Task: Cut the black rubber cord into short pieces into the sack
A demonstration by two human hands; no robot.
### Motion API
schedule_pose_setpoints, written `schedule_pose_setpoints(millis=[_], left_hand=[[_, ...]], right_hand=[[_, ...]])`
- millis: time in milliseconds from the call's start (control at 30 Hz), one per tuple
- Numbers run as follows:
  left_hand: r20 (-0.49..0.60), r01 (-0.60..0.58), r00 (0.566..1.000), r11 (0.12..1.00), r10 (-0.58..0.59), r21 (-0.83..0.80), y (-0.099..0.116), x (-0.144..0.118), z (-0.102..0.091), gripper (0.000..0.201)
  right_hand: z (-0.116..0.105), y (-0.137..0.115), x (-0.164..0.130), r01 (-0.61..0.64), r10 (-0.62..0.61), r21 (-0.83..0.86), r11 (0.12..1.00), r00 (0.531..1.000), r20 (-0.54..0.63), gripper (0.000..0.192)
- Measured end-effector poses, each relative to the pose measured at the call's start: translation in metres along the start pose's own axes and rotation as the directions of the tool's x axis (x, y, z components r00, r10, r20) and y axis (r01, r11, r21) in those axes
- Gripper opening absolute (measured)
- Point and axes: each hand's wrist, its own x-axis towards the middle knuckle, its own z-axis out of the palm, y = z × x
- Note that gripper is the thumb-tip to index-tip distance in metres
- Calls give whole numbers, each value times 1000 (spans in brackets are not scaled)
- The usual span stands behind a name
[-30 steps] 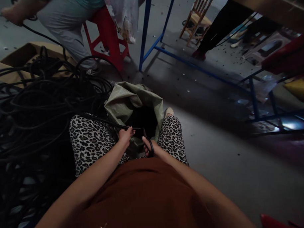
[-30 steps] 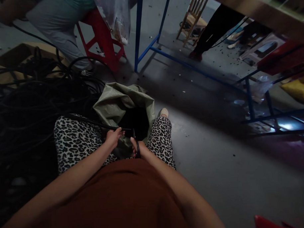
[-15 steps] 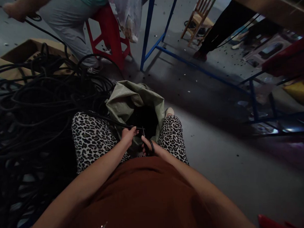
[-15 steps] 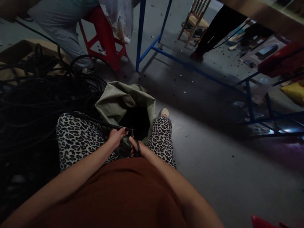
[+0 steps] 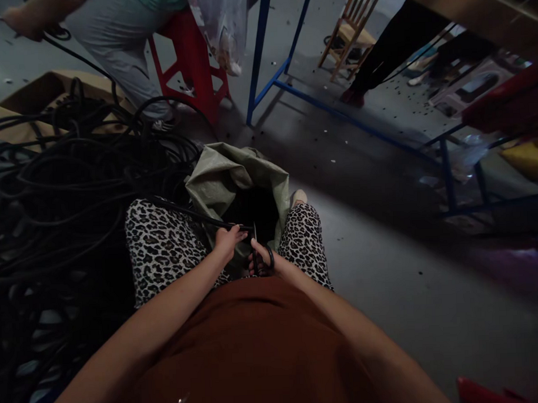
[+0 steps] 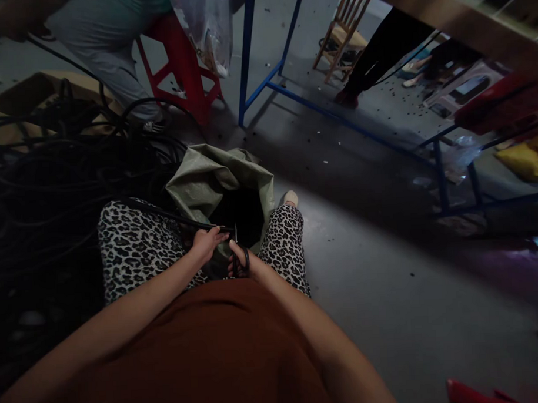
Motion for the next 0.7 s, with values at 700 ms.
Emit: schedule_pose_setpoints(millis=[700], left_hand=[[14,-5,1000,1000,5,18,-6,3,-1,9]], right_hand=[[1,2,8,5,-6,-7,1000,1000,-27,54]])
